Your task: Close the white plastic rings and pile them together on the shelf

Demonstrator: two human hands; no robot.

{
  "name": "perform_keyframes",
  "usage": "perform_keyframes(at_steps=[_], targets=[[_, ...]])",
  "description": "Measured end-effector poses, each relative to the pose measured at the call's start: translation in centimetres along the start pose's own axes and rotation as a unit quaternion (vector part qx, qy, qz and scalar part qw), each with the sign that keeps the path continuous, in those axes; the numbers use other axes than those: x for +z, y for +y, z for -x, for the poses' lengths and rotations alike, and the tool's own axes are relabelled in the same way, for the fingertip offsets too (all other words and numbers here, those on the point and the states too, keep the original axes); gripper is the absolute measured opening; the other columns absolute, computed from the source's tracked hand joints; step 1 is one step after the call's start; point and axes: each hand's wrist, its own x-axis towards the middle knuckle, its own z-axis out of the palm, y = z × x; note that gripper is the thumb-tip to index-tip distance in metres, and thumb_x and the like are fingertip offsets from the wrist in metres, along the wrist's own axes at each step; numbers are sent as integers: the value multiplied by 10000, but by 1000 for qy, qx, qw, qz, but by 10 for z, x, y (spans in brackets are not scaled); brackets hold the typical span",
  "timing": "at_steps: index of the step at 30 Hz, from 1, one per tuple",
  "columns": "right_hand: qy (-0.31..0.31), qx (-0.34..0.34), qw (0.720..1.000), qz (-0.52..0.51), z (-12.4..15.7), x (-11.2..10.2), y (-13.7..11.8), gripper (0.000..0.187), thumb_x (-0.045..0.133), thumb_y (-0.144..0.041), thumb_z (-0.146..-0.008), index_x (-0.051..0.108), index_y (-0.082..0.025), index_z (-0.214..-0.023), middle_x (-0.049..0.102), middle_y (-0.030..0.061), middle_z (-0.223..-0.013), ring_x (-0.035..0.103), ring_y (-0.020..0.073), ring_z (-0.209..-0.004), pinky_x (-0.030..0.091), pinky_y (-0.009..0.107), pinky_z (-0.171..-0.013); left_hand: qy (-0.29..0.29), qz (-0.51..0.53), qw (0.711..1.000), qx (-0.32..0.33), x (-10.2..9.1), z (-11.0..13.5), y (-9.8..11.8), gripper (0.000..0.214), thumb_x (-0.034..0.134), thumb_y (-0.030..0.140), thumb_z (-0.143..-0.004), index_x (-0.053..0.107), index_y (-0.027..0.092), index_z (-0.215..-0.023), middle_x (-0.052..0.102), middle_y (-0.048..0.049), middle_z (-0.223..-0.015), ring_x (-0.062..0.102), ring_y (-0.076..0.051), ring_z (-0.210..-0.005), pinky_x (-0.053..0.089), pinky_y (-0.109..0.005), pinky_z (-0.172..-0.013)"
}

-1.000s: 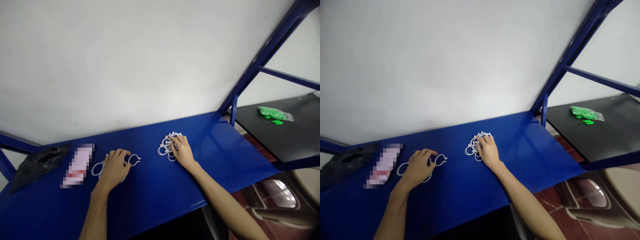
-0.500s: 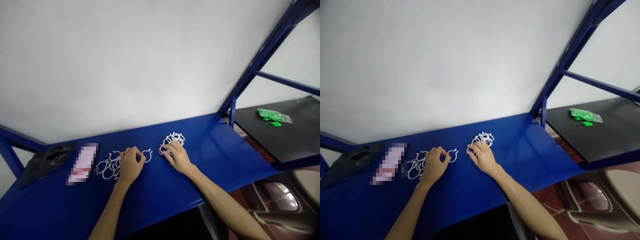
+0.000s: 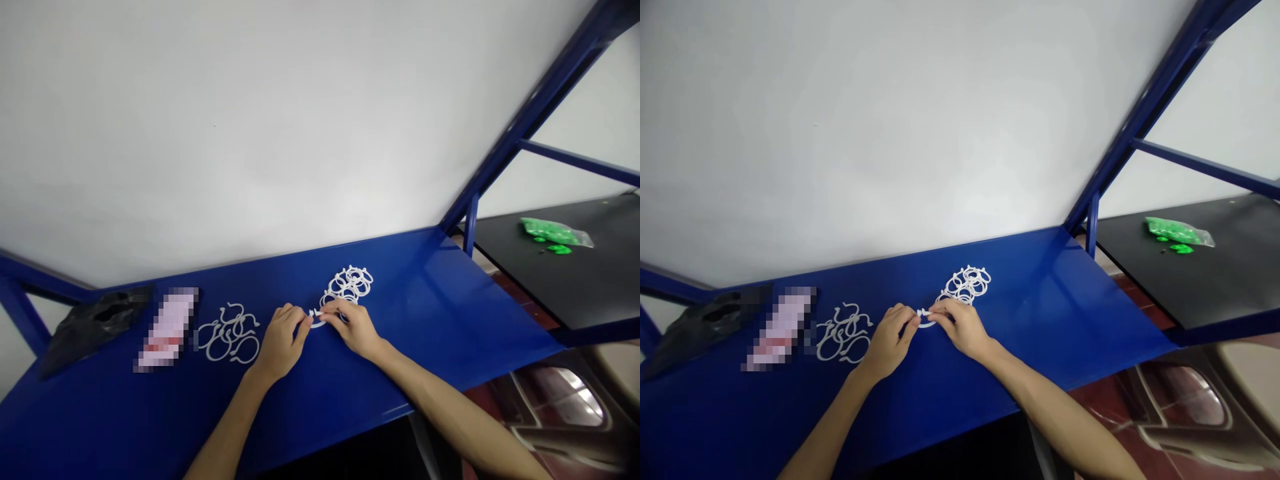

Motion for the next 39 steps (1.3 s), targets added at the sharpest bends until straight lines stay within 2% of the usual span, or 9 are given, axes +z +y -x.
perform_keyframes(at_steps=[5, 16, 20, 23, 26, 29, 32, 35, 39], targets=[[-12, -17, 1000, -16, 0, -2, 0, 210, 566, -333, -1005, 714, -218, -910, 756, 42, -889, 726, 164, -819, 580, 286, -775, -47, 43, 998, 4, 2, 2, 1, 362, 337, 339, -1039, 460, 228, -718, 561, 3, -720, 505, -174, -736, 401, -330, -728], [-48, -121, 990, 60, 11, -3, -4, 238, 433, -201, -1042, 658, -219, -968, 735, 72, -928, 681, 180, -845, 561, 319, -770, -17, -25, 999, 39, 7, 5, 9, 308, 351, 147, -980, 488, 228, -716, 581, -18, -722, 524, -191, -731, 391, -350, -710], [-57, -114, 988, 82, 6, -3, 0, 190, 474, -231, -1038, 659, -226, -999, 734, 67, -953, 684, 184, -868, 558, 328, -797, -27, -58, 997, 53, 2, 1, 7, 306, 394, 204, -994, 582, 224, -753, 621, -27, -737, 545, -202, -767, 401, -358, -736], [-22, -78, 990, 118, -3, -4, 6, 145, 528, -269, -1023, 667, -228, -1035, 734, 63, -952, 691, 192, -876, 560, 335, -813, -23, -90, 995, 34, -11, -3, -5, 239, 441, 267, -991, 678, 249, -969, 715, -41, -901, 588, -231, -895, 414, -387, -818], [24, -48, 980, 191, -11, -10, 15, 158, 522, -254, -1018, 674, -224, -1048, 711, 83, -978, 674, 216, -910, 560, 358, -819, 20, -157, 987, -34, -31, -2, -30, 304, 423, 199, -956, 670, 256, -1123, 741, -54, -1061, 599, -267, -996, 411, -428, -896], [56, -30, 961, 268, -16, -18, 25, 157, 536, -233, -995, 690, -209, -1017, 657, 109, -1012, 634, 247, -958, 559, 396, -834, 5, -240, 965, -104, -47, 4, -56, 371, 458, 116, -842, 674, 231, -1120, 716, -82, -1148, 572, -320, -1072, 405, -465, -908], [67, -21, 949, 306, -16, -22, 28, 152, 563, -230, -975, 697, -202, -1042, 615, 121, -1046, 599, 263, -978, 554, 431, -860, -44, -261, 956, -127, -54, 11, -72, 374, 477, 122, -817, 683, 250, -1102, 698, -81, -1182, 563, -321, -1096, 395, -472, -922], [69, -21, 950, 303, -15, -22, 25, 163, 570, -245, -976, 693, -205, -1076, 604, 121, -1066, 587, 262, -985, 548, 436, -876, -61, -257, 955, -136, -53, 13, -76, 321, 443, 164, -876, 700, 270, -1038, 707, -70, -1149, 567, -308, -1088, 373, -489, -944], [69, -35, 956, 284, -13, -21, 18, 156, 567, -256, -984, 696, -190, -1042, 611, 118, -1037, 590, 254, -970, 541, 423, -863, -44, -242, 960, -137, -51, 9, -75, 211, 496, 278, -913, 707, 273, -918, 728, -64, -1049, 577, -297, -1035, 367, -472, -922]])
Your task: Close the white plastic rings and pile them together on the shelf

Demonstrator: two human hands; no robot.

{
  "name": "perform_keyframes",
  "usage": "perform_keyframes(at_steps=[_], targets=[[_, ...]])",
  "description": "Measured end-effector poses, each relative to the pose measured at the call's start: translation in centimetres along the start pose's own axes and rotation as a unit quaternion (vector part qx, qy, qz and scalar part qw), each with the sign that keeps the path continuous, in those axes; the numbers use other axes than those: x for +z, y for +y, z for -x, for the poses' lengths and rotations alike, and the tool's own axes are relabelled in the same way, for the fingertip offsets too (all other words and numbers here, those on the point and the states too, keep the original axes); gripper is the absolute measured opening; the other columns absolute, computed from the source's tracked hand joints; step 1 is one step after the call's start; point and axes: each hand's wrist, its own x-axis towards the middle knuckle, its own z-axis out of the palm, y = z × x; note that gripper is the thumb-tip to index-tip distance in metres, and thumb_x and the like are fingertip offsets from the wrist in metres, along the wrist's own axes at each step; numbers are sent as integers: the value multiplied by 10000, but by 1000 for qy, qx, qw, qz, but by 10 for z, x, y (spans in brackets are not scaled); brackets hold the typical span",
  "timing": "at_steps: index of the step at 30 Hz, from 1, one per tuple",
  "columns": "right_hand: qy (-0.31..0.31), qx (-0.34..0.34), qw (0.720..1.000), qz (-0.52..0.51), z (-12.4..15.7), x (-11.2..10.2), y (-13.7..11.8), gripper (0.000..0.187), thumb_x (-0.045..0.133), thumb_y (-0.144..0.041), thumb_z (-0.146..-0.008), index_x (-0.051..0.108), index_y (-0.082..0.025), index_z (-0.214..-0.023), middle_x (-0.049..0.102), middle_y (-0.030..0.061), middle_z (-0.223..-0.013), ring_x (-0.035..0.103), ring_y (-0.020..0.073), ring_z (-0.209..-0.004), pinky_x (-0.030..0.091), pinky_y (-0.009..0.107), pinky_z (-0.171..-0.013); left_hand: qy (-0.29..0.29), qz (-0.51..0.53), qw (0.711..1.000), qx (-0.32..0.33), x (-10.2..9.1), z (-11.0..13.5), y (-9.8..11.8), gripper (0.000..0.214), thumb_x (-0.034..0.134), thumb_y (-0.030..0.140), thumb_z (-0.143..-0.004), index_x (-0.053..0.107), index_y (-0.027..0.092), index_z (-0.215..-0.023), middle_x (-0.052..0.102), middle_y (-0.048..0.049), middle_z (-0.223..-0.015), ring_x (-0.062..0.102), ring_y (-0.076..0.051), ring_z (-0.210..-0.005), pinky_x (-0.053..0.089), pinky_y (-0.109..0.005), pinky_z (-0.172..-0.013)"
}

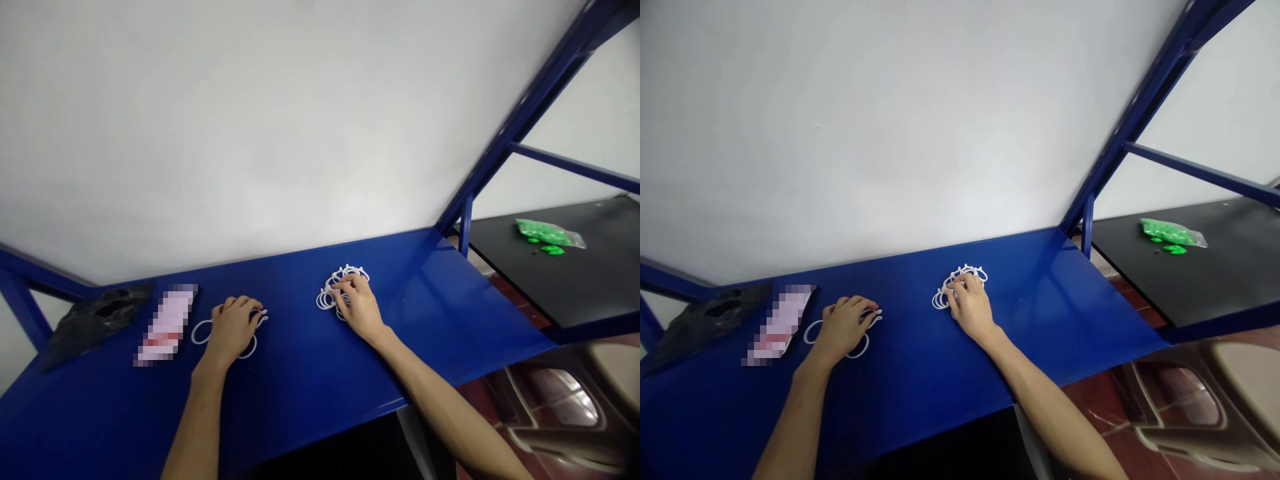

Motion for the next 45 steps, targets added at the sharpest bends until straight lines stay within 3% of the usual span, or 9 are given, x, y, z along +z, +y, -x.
perform_keyframes(at_steps=[7, 11, 14, 20, 25, 34, 38, 42, 45], targets=[[-7, -49, 998, -48, 1, -4, -10, 146, 545, -238, -1000, 684, -195, -1014, 657, 103, -1005, 608, 231, -934, 535, 395, -835, 95, 96, 991, 21, 0, -4, 23, 164, 537, 352, -936, 624, 232, -866, 710, -23, -840, 608, -232, -874, 380, -391, -850], [-84, -95, 986, -109, 6, -4, -22, 192, 582, -332, -997, 659, -186, -1094, 698, 91, -1006, 650, 218, -922, 547, 373, -829, 168, 120, 975, 89, 6, 1, 54, 247, 535, 325, -958, 528, 219, -735, 604, 12, -683, 563, -181, -719, 390, -348, -785], [-131, -83, 975, -161, 12, 0, -28, 257, 615, -362, -978, 626, -186, -1166, 712, 74, -963, 671, 208, -884, 558, 348, -795, 192, 146, 961, 131, 12, 7, 75, 252, 538, 283, -959, 518, 217, -717, 576, 21, -652, 552, -165, -678, 402, -333, -748], [-84, -64, 972, -211, 18, 9, -26, 155, 527, -224, -1019, 635, -200, -1127, 716, 76, -968, 678, 185, -870, 559, 322, -789, 135, 302, 938, 103, 19, 11, 89, 132, 601, 333, -937, 664, 225, -897, 689, 4, -785, 645, -159, -731, 489, -290, -720], [-81, -92, 968, -219, 19, 8, -27, 180, 477, -189, -1034, 654, -200, -1065, 702, 77, -919, 647, 183, -825, 551, 320, -750, 91, 362, 925, 69, 19, 12, 91, 136, 612, 268, -916, 704, 237, -821, 704, 18, -766, 661, -145, -715, 508, -267, -708], [-94, -117, 970, -190, 22, 6, -29, 208, 454, -191, -1039, 658, -186, -1080, 703, 81, -903, 648, 186, -822, 560, 318, -752, 80, 324, 934, 128, 16, 13, 92, 177, 564, 225, -937, 663, 229, -791, 704, 15, -777, 652, -151, -757, 509, -292, -756], [-72, -72, 986, -132, 14, 7, -23, 183, 510, -244, -1025, 685, -209, -1071, 705, 74, -961, 664, 189, -871, 562, 325, -796, 70, 276, 946, 153, 9, 6, 80, 187, 517, 249, -967, 696, 250, -1020, 747, -10, -975, 656, -182, -918, 505, -357, -903], [-15, 7, 998, -62, 5, 0, -5, 185, 531, -268, -1014, 708, -218, -1036, 694, 78, -999, 666, 198, -915, 560, 319, -813, 99, 148, 981, 71, 1, -1, 44, 368, 438, 126, -908, 672, 231, -1172, 726, -51, -1113, 606, -243, -1043, 464, -429, -970], [5, 52, 999, 1, 1, -5, 10, 191, 541, -260, -1003, 712, -218, -1079, 694, 72, -980, 649, 217, -919, 554, 337, -819, 60, 33, 998, -12, -1, -2, 15, 446, 453, 101, -824, 669, 222, -1195, 690, -80, -1195, 562, -302, -1097, 456, -461, -934]])
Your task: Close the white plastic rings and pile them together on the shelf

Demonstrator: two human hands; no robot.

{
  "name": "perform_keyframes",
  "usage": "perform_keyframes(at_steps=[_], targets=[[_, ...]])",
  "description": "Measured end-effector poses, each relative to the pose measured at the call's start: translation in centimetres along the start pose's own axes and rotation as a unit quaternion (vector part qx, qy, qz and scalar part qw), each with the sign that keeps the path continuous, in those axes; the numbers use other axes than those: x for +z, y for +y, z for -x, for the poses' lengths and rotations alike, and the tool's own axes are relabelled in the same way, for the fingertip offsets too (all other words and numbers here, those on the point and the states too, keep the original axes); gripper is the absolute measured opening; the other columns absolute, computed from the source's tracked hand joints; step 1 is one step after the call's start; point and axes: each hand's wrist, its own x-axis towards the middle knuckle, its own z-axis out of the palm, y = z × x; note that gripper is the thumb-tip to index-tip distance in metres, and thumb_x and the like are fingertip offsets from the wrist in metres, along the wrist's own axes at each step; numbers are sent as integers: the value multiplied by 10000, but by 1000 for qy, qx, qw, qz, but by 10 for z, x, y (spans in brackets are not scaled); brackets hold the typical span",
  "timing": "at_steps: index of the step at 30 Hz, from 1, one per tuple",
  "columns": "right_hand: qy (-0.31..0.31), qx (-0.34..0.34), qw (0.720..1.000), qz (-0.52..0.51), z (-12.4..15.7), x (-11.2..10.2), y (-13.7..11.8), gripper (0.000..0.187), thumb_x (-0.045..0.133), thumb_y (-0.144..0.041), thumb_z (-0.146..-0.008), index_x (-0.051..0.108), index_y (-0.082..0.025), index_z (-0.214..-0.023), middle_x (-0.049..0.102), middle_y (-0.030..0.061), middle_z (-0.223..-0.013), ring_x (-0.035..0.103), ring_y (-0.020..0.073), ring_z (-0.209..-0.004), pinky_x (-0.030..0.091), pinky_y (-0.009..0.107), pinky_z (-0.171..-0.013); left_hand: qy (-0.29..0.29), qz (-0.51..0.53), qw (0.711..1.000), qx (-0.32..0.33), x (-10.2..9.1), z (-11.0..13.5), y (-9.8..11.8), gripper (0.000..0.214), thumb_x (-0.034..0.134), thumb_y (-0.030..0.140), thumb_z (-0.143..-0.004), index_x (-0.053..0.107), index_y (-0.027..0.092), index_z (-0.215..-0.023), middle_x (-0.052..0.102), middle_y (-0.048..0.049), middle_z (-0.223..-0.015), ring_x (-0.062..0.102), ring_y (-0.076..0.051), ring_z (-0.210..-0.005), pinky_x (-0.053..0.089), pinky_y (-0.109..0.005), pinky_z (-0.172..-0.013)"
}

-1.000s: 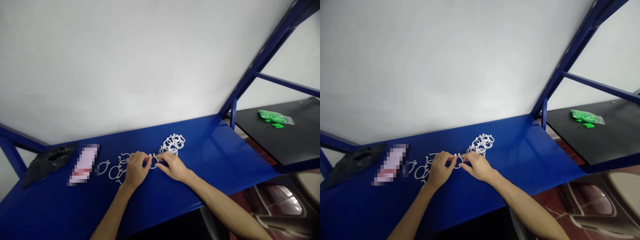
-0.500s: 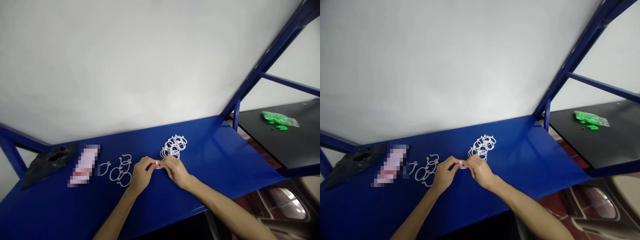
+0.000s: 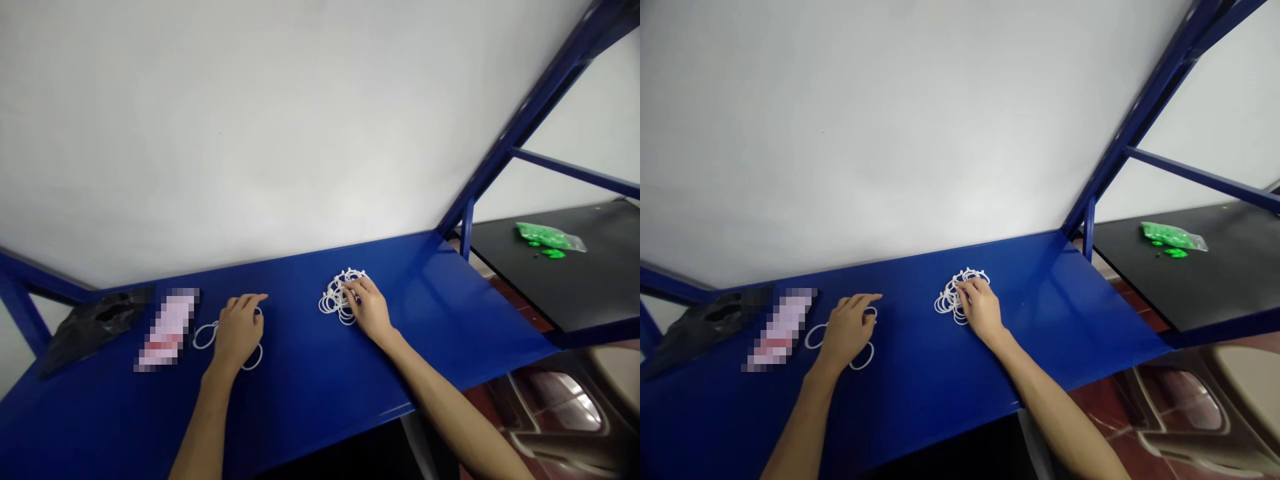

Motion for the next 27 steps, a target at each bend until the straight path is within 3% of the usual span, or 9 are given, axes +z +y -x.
perform_keyframes(at_steps=[3, 6, 12, 18, 22, 27], targets=[[-1, 17, 998, 65, -3, -1, 9, 225, 539, -271, -1000, 707, -208, -1137, 686, 82, -973, 609, 248, -931, 544, 369, -825, -59, -47, 997, -20, 1, 1, -17, 411, 449, 150, -843, 684, 222, -1173, 672, -95, -1217, 540, -319, -1113, 451, -464, -907], [-2, 17, 996, 88, -3, -1, 10, 238, 545, -294, -998, 698, -206, -1158, 671, 93, -1007, 575, 261, -932, 534, 387, -825, -77, -51, 995, -25, 3, 1, -22, 339, 439, 240, -906, 710, 240, -1110, 688, -96, -1164, 541, -315, -1086, 438, -458, -883], [31, -18, 999, 28, -3, -3, 5, 208, 550, -278, -997, 691, -216, -1135, 651, 101, -1014, 551, 264, -924, 519, 426, -829, 14, -12, 999, -28, 6, -2, -18, 233, 543, 374, -915, 724, 249, -990, 732, -89, -976, 561, -315, -978, 406, -445, -827], [20, -77, 996, -35, -1, -1, -7, 209, 535, -253, -1005, 684, -231, -1151, 651, 92, -985, 571, 252, -944, 525, 423, -840, 79, 90, 993, -12, 1, -6, -7, 215, 607, 400, -887, 716, 240, -982, 725, -56, -882, 602, -282, -914, 441, -417, -821], [-18, -125, 990, -61, 4, 2, -21, 194, 542, -241, -1004, 669, -209, -1148, 678, 95, -995, 598, 235, -910, 531, 397, -817, 76, 205, 976, 1, -3, -5, 7, 250, 652, 454, -863, 719, 244, -981, 711, -23, -836, 638, -210, -804, 499, -357, -799], [-85, -178, 977, -83, 13, 7, -41, 273, 573, -346, -1000, 620, -172, -1204, 704, 113, -1040, 631, 238, -930, 540, 399, -834, 32, 300, 953, 6, -1, 0, 31, 267, 681, 456, -837, 724, 230, -972, 705, -1, -798, 632, -148, -683, 531, -294, -707]])
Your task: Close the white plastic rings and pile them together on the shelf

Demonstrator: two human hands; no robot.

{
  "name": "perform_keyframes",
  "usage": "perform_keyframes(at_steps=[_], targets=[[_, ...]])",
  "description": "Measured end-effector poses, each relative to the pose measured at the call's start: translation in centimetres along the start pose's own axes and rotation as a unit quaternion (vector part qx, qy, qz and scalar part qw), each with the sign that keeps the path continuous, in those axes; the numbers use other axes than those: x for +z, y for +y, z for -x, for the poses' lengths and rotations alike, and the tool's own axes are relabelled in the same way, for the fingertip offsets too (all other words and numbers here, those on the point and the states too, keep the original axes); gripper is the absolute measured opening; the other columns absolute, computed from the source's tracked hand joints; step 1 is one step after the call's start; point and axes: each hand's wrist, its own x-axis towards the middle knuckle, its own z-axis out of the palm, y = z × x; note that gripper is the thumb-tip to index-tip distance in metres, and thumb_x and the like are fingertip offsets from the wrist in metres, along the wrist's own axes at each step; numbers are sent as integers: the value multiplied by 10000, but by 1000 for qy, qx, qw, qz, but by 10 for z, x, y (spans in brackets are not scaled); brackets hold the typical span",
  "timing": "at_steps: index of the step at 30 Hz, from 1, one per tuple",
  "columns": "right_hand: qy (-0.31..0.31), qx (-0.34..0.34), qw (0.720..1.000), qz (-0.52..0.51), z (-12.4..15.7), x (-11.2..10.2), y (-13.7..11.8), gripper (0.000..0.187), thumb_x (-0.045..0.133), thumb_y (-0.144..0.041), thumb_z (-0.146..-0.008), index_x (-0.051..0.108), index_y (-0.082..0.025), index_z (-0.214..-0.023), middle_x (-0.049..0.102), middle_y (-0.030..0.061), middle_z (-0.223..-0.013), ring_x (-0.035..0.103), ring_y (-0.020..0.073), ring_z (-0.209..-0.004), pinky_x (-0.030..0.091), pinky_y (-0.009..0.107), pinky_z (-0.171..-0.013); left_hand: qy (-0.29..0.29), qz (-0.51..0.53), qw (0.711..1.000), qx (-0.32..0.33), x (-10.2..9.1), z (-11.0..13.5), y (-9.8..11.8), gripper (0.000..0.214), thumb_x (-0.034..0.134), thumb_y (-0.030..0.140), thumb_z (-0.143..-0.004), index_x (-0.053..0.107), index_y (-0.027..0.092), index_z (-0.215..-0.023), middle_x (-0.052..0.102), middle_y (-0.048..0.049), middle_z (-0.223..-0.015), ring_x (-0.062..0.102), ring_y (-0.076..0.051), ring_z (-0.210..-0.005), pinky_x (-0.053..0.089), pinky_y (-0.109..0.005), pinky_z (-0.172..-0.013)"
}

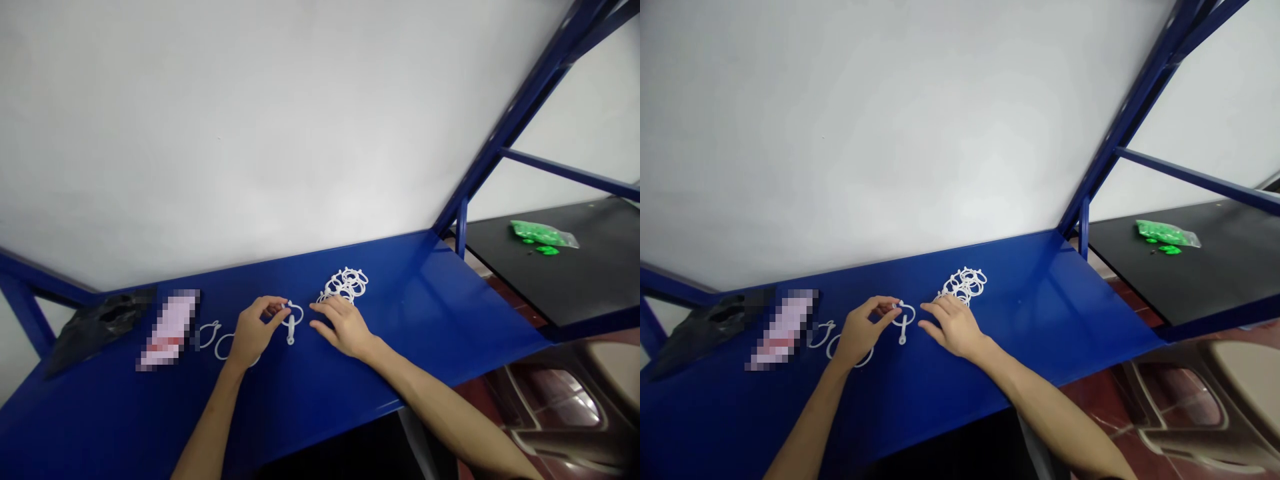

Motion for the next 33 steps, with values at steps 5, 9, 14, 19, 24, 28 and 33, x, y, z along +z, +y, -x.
perform_keyframes(at_steps=[5, 9, 14, 19, 24, 28, 33], targets=[[3, 28, 997, -66, 4, 9, -4, 218, 552, -301, -1009, 602, -184, -1187, 706, 88, -962, 653, 205, -860, 556, 346, -778, -51, 67, 996, -4, 17, 5, 10, 225, 678, 416, -844, 709, 218, -945, 696, 10, -759, 640, -140, -683, 544, -282, -701], [31, 54, 992, -105, 5, 10, 2, 141, 539, -225, -1001, 612, -203, -1119, 697, 68, -927, 656, 186, -829, 553, 321, -756, -106, 81, 991, -3, 25, 10, 10, 465, 737, 409, -799, 636, 242, -1221, 737, -37, -1033, 686, -187, -931, 550, -336, -847], [40, 34, 993, -106, 4, 4, 6, 149, 529, -210, -1009, 627, -224, -1120, 705, 65, -954, 653, 189, -868, 547, 338, -796, -168, 13, 985, 26, 28, 15, 11, 649, 774, 373, -764, 554, 286, -1368, 700, -56, -1195, 657, -237, -1101, 509, -413, -986], [23, 14, 999, -41, 4, 1, 9, 186, 517, -238, -1021, 675, -220, -1118, 678, 69, -903, 619, 201, -850, 536, 347, -768, -150, -9, 988, 41, 17, 11, 13, 498, 679, 311, -838, 572, 285, -1324, 714, -34, -1145, 662, -215, -1063, 504, -407, -986], [25, 18, 999, -37, 5, 1, 11, 199, 512, -240, -1023, 687, -215, -1115, 681, 73, -906, 627, 199, -836, 545, 351, -763, -96, -74, 991, 59, 7, 8, 2, 457, 580, 159, -811, 613, 266, -1254, 705, -49, -1195, 620, -244, -1129, 468, -458, -1030], [38, 50, 993, -101, 5, 3, 7, 164, 517, -219, -1017, 657, -210, -1100, 681, 70, -941, 664, 173, -825, 565, 307, -758, -43, -160, 983, 81, 7, 9, 2, 464, 628, 161, -778, 654, 271, -1227, 664, -74, -1302, 473, -337, -1326, 333, -587, -1132], [50, 58, 989, -126, 7, 7, 3, 105, 533, -242, -1009, 630, -209, -1033, 665, 55, -890, 631, 151, -718, 551, 285, -677, -89, -27, 993, 76, 20, 10, 18, 181, 622, 367, -905, 735, 264, -1000, 740, -47, -1013, 642, -240, -1055, 520, -412, -951]])
